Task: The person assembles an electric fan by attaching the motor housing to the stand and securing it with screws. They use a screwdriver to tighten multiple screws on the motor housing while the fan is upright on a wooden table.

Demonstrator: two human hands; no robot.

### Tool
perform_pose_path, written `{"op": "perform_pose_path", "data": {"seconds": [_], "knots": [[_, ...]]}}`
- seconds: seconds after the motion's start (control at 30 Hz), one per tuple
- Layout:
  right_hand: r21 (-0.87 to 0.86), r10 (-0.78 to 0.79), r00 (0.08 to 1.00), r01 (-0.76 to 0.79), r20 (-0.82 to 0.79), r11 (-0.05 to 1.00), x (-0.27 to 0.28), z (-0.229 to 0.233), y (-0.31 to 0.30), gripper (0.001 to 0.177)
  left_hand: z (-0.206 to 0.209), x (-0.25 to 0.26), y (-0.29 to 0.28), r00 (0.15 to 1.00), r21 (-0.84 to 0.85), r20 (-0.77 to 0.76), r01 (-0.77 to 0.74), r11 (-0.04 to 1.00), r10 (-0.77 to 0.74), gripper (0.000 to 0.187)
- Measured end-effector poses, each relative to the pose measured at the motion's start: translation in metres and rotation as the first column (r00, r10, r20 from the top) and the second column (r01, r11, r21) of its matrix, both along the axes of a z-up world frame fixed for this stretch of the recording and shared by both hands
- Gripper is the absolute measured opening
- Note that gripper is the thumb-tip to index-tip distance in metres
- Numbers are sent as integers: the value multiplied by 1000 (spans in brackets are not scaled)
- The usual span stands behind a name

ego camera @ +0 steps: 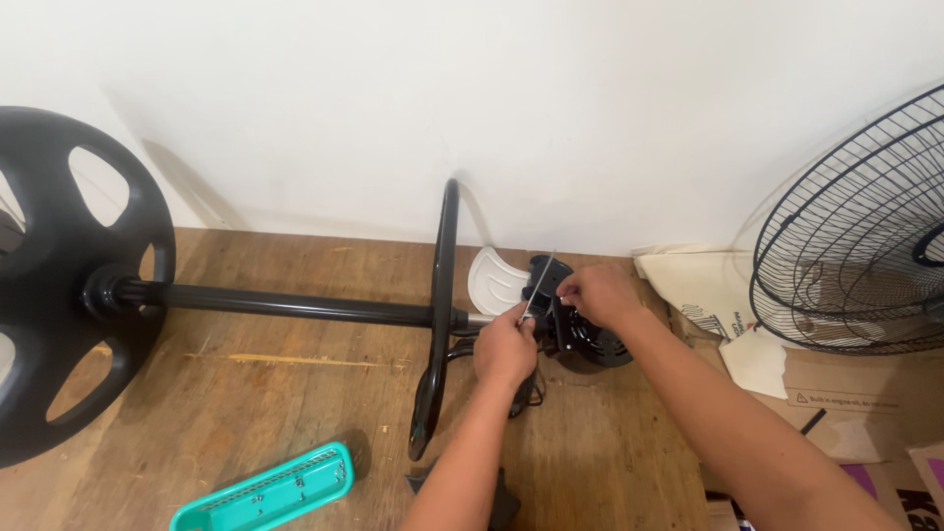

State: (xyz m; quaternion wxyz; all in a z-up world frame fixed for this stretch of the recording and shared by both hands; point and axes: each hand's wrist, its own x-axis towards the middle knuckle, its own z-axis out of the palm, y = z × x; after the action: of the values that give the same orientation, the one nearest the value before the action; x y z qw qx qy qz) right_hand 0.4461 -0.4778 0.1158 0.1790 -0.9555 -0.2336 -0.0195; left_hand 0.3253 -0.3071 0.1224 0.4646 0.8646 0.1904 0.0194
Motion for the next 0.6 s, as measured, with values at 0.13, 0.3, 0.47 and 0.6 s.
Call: {"op": "perform_pose_path", "data": {"seconds": [0.13,0.3,0.47,0.6], "knots": [[37,-30,998,32,-51,999,0,0,-1,15,22,-5,3,988,163,128,68,984,-89,35],[53,-147,959,165,-242,985,6,-2,-3,19,50,-2,2,980,284,133,103,953,-145,23],[135,-121,950,165,-288,977,10,-6,-6,20,83,1,3,888,150,441,75,986,-134,17],[142,-116,948,164,-296,976,11,-6,-7,20,94,9,0,853,85,502,120,989,-147,19]]}}
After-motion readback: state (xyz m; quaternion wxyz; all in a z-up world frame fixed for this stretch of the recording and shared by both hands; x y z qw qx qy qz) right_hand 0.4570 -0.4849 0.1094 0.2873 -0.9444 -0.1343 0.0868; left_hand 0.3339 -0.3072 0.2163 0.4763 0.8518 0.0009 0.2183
